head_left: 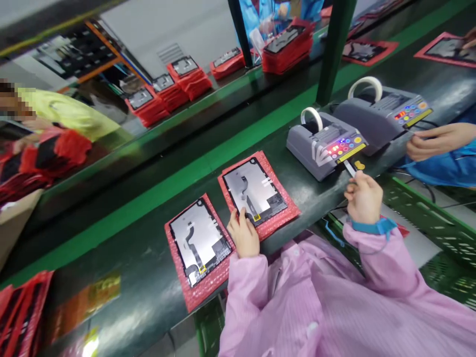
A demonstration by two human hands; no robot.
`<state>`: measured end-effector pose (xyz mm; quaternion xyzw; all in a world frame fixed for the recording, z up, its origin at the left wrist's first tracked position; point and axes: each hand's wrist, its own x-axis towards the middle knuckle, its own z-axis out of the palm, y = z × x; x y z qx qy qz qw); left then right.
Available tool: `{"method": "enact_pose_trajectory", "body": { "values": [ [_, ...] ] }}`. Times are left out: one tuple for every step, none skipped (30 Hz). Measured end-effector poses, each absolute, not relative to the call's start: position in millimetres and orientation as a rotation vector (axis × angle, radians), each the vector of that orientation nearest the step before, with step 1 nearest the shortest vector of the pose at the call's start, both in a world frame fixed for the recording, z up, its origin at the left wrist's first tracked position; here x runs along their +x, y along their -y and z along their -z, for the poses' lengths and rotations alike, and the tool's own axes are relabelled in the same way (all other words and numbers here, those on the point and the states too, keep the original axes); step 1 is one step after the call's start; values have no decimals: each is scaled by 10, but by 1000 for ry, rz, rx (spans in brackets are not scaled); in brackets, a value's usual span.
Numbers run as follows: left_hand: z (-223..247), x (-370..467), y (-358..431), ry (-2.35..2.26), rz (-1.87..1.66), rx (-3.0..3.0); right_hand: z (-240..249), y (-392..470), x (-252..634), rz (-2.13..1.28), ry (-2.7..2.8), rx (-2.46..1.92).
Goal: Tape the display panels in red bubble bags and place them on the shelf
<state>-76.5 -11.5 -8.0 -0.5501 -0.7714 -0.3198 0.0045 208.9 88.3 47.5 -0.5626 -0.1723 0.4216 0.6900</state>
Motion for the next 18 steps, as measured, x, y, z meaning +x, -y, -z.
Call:
{"method": "enact_pose_trajectory", "body": {
  "values": [
    [62,-760,118,2416,996,-1725,-515,-883,2080,-843,407,-1250],
    [43,-754,121,2417,992,-1727,-576,-843,2057,-704,443,-1233],
    [23,-749,123,2421,988,-1726,-663,-770,2024,-551,503,-1208],
    [3,-745,124,2426,981,-1724,-778,-682,1987,-424,612,-1176],
    [-17,-742,123,2433,972,-1721,-918,-599,1948,-372,785,-1144],
    [-37,-739,121,2439,961,-1718,-1078,-545,1903,-415,1025,-1108],
    [-57,-737,115,2447,949,-1707,-1248,-538,1843,-545,1325,-1055],
    [-77,-734,107,2456,938,-1691,-1411,-592,1754,-722,1650,-976],
    [-97,-729,97,2465,927,-1670,-1554,-708,1625,-898,1960,-867],
    [-117,-722,85,2479,912,-1649,-1661,-881,1448,-1052,2236,-734],
    [-136,-714,72,2493,893,-1632,-1723,-1096,1223,-1147,2455,-601],
    [-154,-703,59,2509,872,-1620,-1734,-1337,958,-1197,2621,-483],
    [-169,-690,44,2528,852,-1612,-1696,-1582,668,-1246,2753,-368],
    [-180,-676,30,2550,837,-1605,-1617,-1817,374,-1306,2866,-288],
    [-187,-662,16,2573,829,-1596,-1507,-2026,94,-1360,2957,-258],
    [-190,-650,4,2592,828,-1585,-1378,-2202,-153,-1421,3047,-230],
    [-188,-639,-7,2606,833,-1572,-1242,-2341,-355,-1485,3126,-187],
    [-183,-630,-16,2613,843,-1557,-1106,-2444,-506,-1539,3183,-146]
  ]
}}
